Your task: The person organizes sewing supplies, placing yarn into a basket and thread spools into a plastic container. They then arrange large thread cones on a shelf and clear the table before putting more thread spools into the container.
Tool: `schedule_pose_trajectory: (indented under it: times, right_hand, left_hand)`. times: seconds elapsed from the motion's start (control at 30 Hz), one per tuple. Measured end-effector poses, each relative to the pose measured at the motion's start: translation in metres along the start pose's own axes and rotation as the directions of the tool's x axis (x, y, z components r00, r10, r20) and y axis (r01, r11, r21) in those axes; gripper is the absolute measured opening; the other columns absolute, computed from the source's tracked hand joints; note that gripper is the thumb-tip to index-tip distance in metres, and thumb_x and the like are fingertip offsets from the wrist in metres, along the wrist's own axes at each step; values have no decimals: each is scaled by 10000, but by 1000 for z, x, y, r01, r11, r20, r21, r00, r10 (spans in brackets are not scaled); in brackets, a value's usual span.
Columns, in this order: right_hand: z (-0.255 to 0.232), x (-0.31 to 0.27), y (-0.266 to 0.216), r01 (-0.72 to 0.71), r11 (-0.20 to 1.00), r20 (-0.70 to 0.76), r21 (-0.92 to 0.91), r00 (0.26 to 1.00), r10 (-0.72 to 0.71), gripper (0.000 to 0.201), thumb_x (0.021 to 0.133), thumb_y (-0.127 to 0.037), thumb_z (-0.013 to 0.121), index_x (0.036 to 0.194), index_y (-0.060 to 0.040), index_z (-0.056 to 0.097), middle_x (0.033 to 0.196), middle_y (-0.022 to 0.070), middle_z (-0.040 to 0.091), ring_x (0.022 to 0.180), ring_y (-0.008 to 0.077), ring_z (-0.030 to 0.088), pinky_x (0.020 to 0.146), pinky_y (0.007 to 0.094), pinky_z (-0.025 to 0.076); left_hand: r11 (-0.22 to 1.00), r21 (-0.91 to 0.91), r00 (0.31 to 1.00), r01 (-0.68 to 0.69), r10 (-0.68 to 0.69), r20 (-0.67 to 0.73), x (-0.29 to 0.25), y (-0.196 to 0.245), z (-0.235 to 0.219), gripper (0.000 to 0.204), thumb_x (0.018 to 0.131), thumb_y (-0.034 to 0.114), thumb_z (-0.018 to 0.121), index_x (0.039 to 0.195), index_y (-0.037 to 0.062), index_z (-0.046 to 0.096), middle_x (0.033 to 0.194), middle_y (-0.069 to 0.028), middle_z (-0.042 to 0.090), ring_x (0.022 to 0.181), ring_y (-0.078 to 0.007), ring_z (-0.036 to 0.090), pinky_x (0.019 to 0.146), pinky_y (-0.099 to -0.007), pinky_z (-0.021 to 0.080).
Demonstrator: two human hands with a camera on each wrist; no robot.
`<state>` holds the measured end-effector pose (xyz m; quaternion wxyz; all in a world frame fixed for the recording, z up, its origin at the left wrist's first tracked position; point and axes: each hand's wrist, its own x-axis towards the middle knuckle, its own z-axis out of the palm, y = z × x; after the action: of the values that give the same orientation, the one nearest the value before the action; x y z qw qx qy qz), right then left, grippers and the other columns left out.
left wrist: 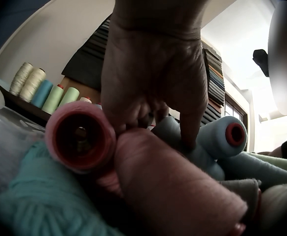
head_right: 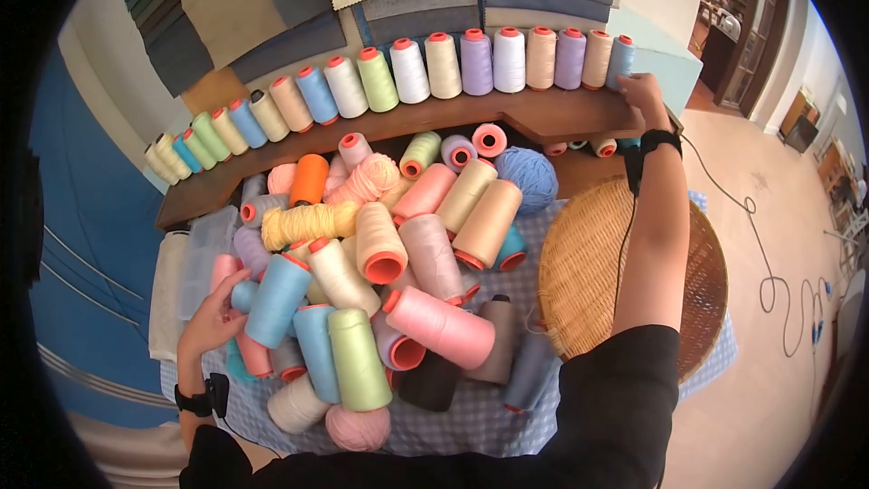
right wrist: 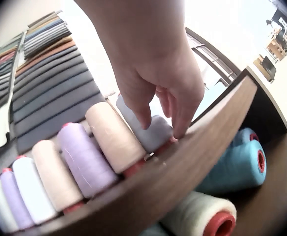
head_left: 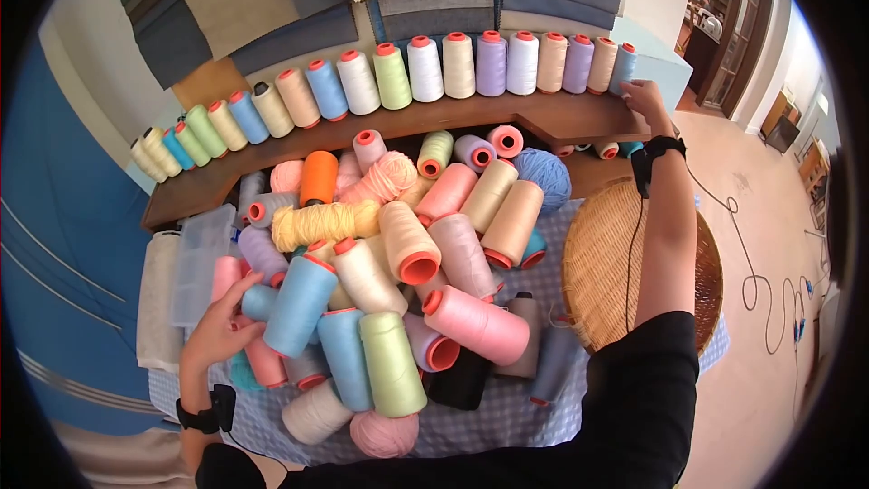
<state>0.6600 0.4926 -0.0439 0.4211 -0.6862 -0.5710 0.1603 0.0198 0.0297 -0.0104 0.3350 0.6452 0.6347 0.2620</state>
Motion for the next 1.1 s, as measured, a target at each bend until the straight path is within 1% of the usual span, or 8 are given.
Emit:
schedule_pose_trajectory:
  times: [0.07,0.13,0.2,0.37,0.53,0.67,0.97,1.1]
  right_hand:
    - [-19,-11,-32,-122,992,42,18,992,121,399,728,-359,664,791,35,668,720,155,662,718,253,659,678,343,509]
    - [-30,-12,-63,7,960,-268,-279,960,-85,412,747,-384,627,850,14,668,769,185,663,755,329,654,701,391,505]
    - [-35,-19,-104,304,900,-495,-311,757,-427,408,770,-397,589,906,-21,668,832,192,661,846,382,626,735,424,491]
    - [-17,-148,-262,665,732,134,152,720,-681,258,812,-246,592,930,-18,622,823,138,637,705,172,596,642,304,483]
    - [47,-305,-315,837,383,671,390,26,-741,330,823,-199,605,1091,-9,569,894,132,624,805,217,619,669,299,497]
    - [94,-369,-315,769,285,653,572,-216,-726,535,741,-181,657,1230,-40,490,1226,157,514,1069,306,536,910,394,440]
    - [123,-403,-326,899,-199,504,390,-389,-771,513,645,-189,690,1128,-92,547,1032,85,574,986,245,532,856,359,435]
    - [83,-356,-318,961,-50,315,271,-138,-939,534,602,-227,730,1088,-92,555,961,91,586,930,266,539,836,375,432]
  left_hand:
    - [997,43,998,-65,66,-10,1,-5,1,722,701,-60,616,1365,46,353,1319,-117,457,1108,-177,512,909,-293,423]
    - [998,41,999,-45,45,-5,0,-6,0,722,701,-58,615,1366,47,352,1324,-115,453,1124,-178,502,918,-296,419]
    - [999,36,1000,-22,23,-3,2,-5,0,722,702,-56,614,1366,49,352,1329,-114,450,1140,-178,492,927,-299,415]
    - [995,83,999,-46,47,-5,0,-5,-1,686,732,-15,609,1365,70,361,1320,-97,460,1146,-167,482,930,-284,407]
    - [998,64,1000,0,-1,12,-3,9,-2,650,771,51,630,1365,92,368,1256,-81,495,1079,-141,506,887,-273,433]
    - [994,102,999,29,-32,28,-6,15,-3,645,777,72,640,1362,98,371,1250,-86,500,1068,-143,513,879,-276,440]
    - [996,67,999,-54,54,3,-1,-4,-2,656,769,64,653,1360,86,368,1196,-92,540,1036,-141,523,866,-277,449]
    - [957,117,964,-266,268,6,3,-18,2,663,762,48,660,1357,69,367,1205,-84,530,1050,-141,513,875,-275,442]
